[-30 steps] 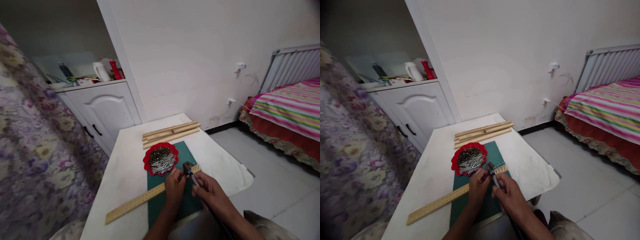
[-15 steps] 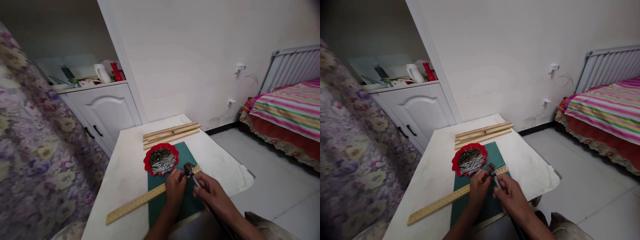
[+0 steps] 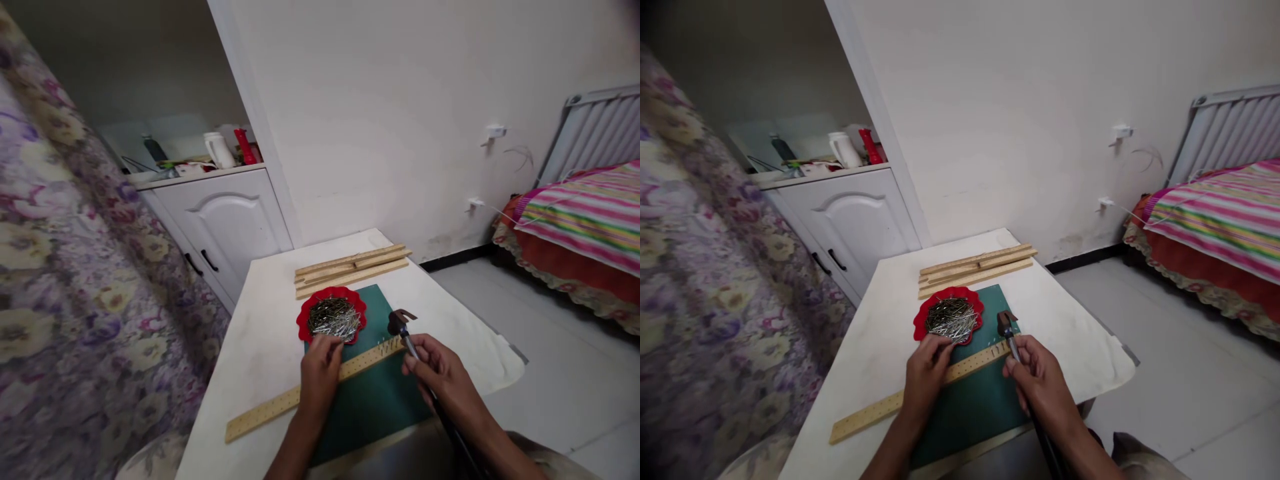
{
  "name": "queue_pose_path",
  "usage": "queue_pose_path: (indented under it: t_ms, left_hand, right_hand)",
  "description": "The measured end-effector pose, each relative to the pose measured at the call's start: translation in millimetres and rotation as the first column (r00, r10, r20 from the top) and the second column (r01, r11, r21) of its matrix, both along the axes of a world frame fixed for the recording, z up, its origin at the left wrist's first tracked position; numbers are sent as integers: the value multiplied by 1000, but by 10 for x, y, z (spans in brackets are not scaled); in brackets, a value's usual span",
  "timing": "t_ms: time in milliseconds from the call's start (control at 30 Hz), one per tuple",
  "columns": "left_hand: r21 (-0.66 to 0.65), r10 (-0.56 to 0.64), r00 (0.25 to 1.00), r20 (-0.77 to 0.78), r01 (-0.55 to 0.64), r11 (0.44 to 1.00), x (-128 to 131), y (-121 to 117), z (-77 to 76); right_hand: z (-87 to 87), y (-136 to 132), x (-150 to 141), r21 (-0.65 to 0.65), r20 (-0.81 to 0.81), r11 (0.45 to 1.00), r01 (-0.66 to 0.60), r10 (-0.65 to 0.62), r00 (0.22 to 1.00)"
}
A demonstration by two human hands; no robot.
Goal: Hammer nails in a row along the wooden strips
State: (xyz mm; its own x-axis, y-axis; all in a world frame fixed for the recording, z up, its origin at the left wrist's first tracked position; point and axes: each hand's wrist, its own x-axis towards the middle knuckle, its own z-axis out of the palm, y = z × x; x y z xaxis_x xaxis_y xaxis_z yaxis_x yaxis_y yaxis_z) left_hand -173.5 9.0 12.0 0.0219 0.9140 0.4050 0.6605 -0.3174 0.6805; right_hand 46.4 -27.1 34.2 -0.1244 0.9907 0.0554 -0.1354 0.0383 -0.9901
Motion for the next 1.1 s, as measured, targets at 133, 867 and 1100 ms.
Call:
queue_pose_path:
  t_ms: [133,867,1100]
  left_hand:
    - [-4,-11,989,-150,11,1000,-126,326,93]
    - [-154,-135,759,-637,47,987,173,1091,151]
    - [-113,-163,772,-615,119,986,110,872,137]
  right_hand:
    - [-26,13,-47,-1,1,1000,-17,17,1000]
    - [15,40,-72,-33,10,999,-27,27,1000]
    - [-12,59,-80,-22,9,1000,-16,16,1000]
